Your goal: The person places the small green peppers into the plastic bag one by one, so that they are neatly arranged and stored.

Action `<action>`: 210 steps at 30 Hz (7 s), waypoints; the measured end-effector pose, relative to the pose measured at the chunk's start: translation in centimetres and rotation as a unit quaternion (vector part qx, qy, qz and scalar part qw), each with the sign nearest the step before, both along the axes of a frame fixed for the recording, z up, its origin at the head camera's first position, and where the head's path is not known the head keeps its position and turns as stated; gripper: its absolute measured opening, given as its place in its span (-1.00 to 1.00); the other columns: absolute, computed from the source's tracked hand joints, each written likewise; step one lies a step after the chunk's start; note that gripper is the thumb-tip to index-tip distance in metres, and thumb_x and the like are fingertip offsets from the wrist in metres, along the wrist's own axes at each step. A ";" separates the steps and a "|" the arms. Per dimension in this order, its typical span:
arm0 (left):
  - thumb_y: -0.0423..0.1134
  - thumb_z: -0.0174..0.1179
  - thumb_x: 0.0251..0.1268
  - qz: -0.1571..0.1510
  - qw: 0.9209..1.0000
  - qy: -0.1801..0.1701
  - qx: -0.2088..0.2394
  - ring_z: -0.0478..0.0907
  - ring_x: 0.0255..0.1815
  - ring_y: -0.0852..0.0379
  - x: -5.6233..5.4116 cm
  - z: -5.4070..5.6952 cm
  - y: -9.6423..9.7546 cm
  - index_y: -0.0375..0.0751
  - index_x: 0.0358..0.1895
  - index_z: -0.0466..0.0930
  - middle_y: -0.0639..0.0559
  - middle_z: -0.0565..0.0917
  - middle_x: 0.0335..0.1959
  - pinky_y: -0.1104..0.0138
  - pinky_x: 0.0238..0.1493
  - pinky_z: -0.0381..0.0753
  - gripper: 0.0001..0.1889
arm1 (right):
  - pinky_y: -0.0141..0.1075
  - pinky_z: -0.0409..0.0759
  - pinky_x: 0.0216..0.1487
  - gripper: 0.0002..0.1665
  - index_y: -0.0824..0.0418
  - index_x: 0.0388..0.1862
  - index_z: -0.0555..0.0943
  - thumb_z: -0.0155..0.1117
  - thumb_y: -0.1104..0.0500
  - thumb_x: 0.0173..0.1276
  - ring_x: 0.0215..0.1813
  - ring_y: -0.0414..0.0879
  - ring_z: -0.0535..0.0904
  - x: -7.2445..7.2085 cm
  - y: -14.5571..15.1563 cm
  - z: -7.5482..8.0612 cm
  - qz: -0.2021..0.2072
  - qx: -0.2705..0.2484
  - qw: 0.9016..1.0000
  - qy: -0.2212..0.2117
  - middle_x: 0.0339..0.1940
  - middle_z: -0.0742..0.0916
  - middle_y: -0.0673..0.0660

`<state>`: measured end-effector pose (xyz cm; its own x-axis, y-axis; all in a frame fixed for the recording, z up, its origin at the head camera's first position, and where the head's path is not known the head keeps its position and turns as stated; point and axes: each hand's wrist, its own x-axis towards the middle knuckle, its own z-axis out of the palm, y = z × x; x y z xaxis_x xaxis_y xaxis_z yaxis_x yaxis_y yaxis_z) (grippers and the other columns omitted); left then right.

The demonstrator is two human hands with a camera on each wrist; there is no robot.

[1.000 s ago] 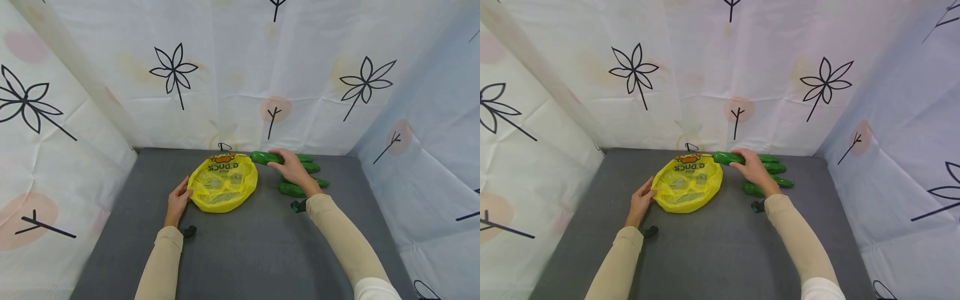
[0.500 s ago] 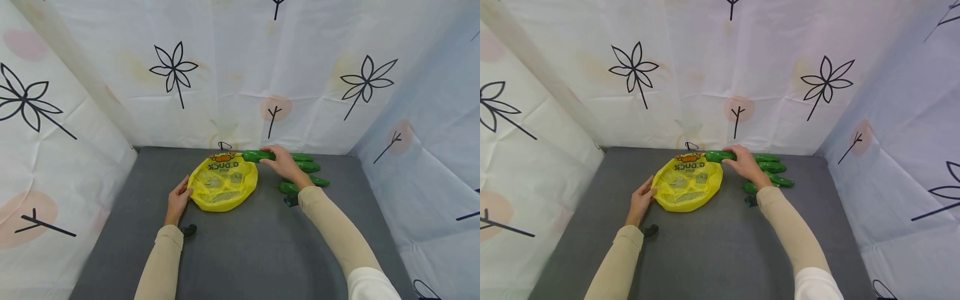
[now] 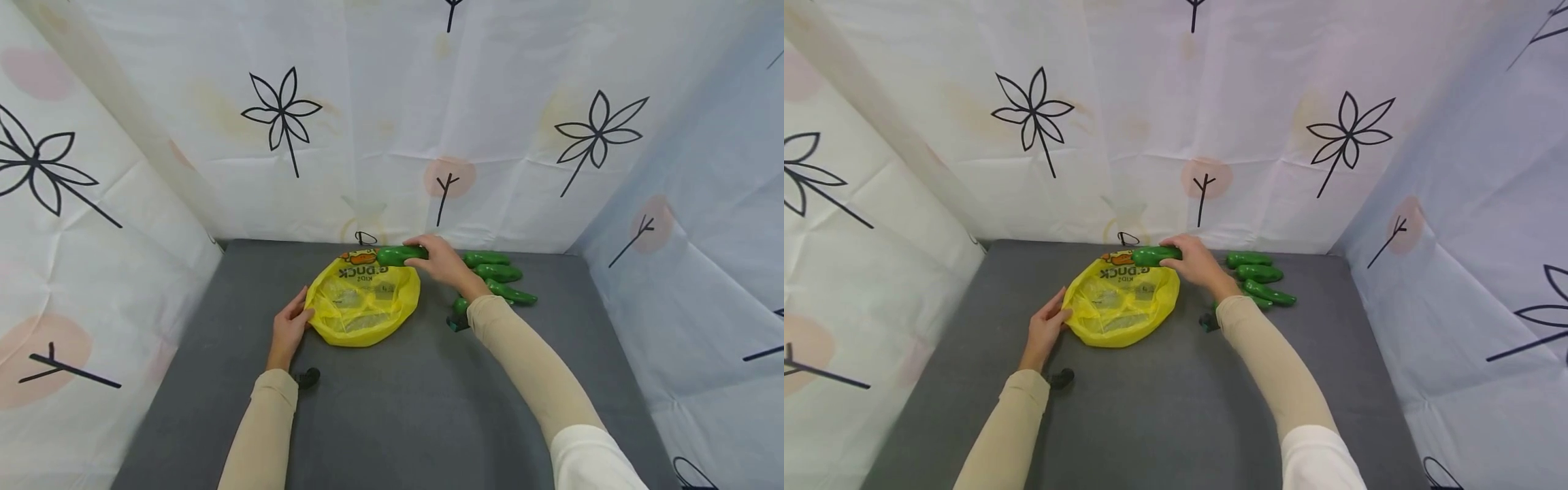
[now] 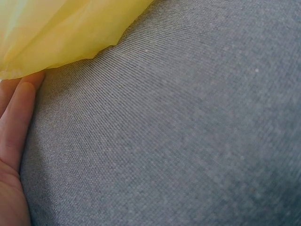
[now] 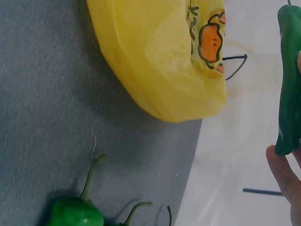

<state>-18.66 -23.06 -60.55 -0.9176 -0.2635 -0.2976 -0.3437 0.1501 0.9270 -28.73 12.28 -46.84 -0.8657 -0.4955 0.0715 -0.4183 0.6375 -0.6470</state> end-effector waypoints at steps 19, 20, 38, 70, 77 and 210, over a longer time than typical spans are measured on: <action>-0.10 0.21 0.47 0.005 1.000 0.003 -0.011 0.54 0.28 0.05 -0.2 -0.1 -0.1 0.50 0.46 0.36 -0.01 0.59 0.38 0.55 -0.13 0.56 -0.42 | -0.03 0.51 0.41 -0.45 0.10 0.41 0.52 0.31 0.05 0.48 0.41 0.05 0.51 -1.3 -4.3 0.4 0.011 0.009 0.999 -0.044 0.39 0.60 0.11; -0.11 0.21 0.47 0.005 1.000 0.003 -0.010 0.54 0.28 0.04 -0.2 -0.1 -0.1 0.50 0.46 0.37 -0.01 0.59 0.38 0.56 -0.14 0.57 -0.42 | -0.03 0.50 0.42 -0.44 0.11 0.41 0.51 0.30 0.05 0.49 0.42 0.05 0.50 -1.3 -4.5 0.3 0.014 0.011 0.999 -0.044 0.39 0.60 0.12; -0.12 0.22 0.47 0.006 1.000 0.002 -0.008 0.55 0.25 0.06 0.0 -0.1 -0.1 0.50 0.45 0.37 0.02 0.60 0.37 0.56 -0.16 0.57 -0.42 | -0.04 0.59 0.28 -0.48 0.09 0.37 0.54 0.32 0.07 0.47 0.27 0.05 0.58 -1.7 -6.7 -1.7 -0.010 -0.017 0.997 -0.080 0.33 0.62 0.13; -0.13 0.21 0.47 -0.004 1.000 0.007 0.001 0.55 0.29 0.03 0.1 0.2 -0.3 0.49 0.47 0.35 -0.01 0.58 0.40 0.56 -0.14 0.59 -0.41 | -0.05 0.52 0.41 -0.45 0.18 0.43 0.49 0.26 0.11 0.51 0.43 0.06 0.50 -1.4 -9.1 -5.5 -0.022 0.016 0.991 -0.134 0.40 0.59 0.16; -0.15 0.21 0.47 0.000 1.000 0.010 -0.001 0.55 0.29 0.03 0.2 0.1 -0.1 0.47 0.47 0.36 -0.02 0.59 0.38 0.59 -0.15 0.59 -0.41 | -0.06 0.50 0.43 -0.45 0.17 0.44 0.49 0.26 0.10 0.52 0.42 0.06 0.51 -1.5 -8.7 -6.0 -0.027 0.040 0.988 -0.146 0.40 0.59 0.16; -0.06 0.30 0.39 0.019 0.996 0.086 -0.025 0.74 -0.40 0.36 1.0 -0.7 -0.4 0.32 0.39 0.53 -0.13 0.72 0.21 0.45 -0.34 0.74 -0.49 | 0.37 -0.16 0.62 0.08 -0.06 0.72 0.02 0.08 -0.49 0.40 0.70 0.35 -0.09 6.4 2.6 -6.2 -0.148 0.236 0.959 0.051 0.71 0.05 0.29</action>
